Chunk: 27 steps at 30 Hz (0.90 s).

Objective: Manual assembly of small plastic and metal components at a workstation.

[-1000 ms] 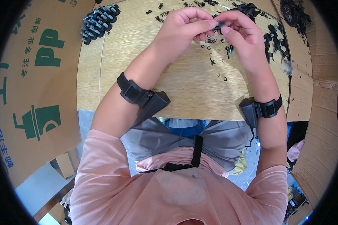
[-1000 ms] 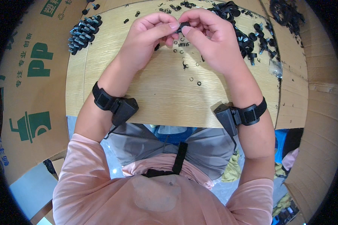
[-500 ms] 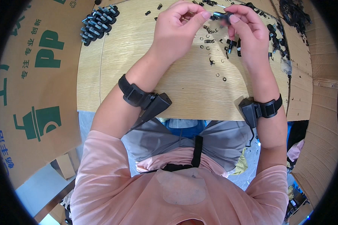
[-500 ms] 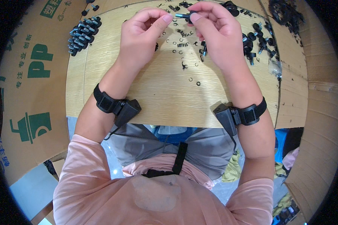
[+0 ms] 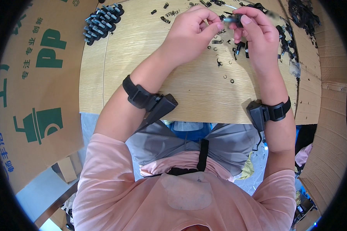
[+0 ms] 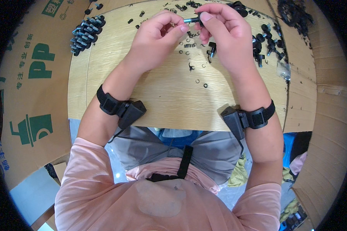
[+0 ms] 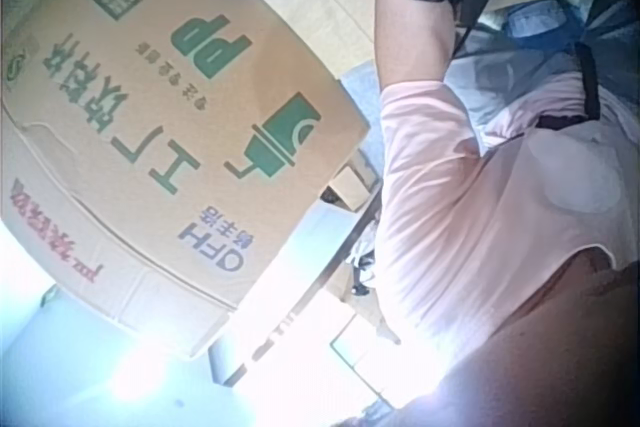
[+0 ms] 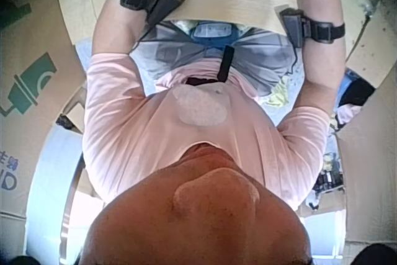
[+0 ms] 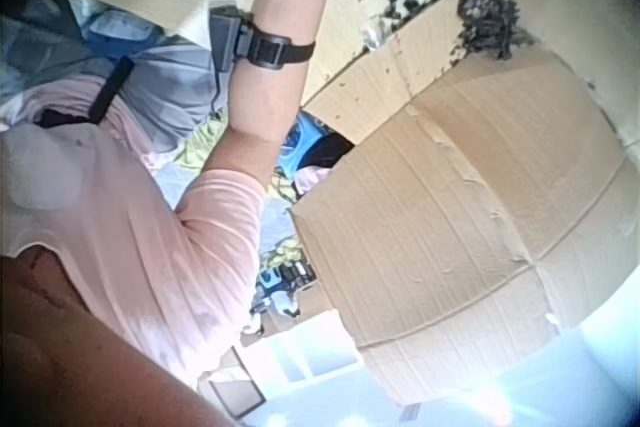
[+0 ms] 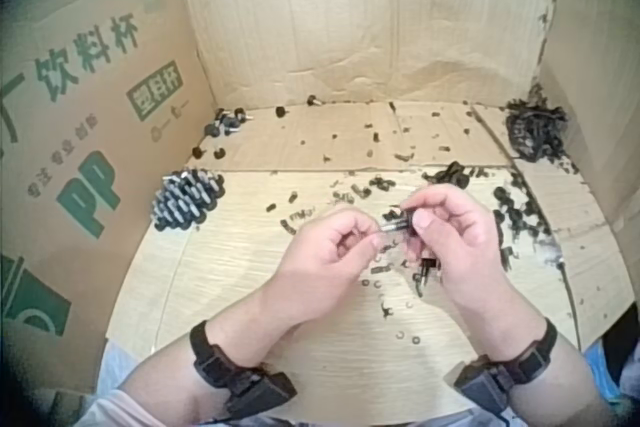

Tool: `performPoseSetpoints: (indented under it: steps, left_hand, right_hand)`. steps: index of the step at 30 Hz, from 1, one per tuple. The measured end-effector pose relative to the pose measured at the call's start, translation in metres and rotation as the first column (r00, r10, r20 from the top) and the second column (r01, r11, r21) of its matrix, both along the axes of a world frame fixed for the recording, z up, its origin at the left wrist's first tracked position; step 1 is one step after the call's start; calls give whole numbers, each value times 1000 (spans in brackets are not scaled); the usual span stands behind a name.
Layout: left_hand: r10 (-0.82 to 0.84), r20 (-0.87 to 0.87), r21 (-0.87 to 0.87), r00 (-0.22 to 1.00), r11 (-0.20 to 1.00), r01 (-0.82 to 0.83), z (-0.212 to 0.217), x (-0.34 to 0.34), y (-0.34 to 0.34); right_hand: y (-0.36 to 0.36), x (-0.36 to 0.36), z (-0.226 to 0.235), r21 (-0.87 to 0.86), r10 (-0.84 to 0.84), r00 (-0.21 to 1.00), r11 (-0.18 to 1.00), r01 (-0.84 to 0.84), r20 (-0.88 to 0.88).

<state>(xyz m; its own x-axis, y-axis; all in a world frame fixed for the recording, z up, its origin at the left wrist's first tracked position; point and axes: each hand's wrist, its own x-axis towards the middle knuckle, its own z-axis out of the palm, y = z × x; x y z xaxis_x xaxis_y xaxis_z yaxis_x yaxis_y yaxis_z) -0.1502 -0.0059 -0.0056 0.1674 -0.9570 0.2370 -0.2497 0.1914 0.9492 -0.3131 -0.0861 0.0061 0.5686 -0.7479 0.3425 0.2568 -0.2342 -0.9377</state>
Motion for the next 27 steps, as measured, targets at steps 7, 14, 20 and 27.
performPoseSetpoints:
  steps: [7, 14, 20, 27]
  left_hand:
    - [258, 224, -164, 940, 961, -224, 10, 1, 2]
    - [268, 291, -177, 918, 958, -224, 5, 13, 0]
    - [71, 317, -90, 946, 995, -44, -3, 8, 0]
    - [-110, -232, -75, 967, 993, 95, 4, 7, 3]
  right_hand:
    - [-3, -5, -3, -24, -36, 995, 999, 34, -91]
    - [-20, -19, 16, -5, -342, 935, 939, 344, 92]
    - [-20, -17, 20, 153, -401, 892, 914, 376, 206]
    - [-2, -6, 8, -21, 48, 998, 999, -49, -39]
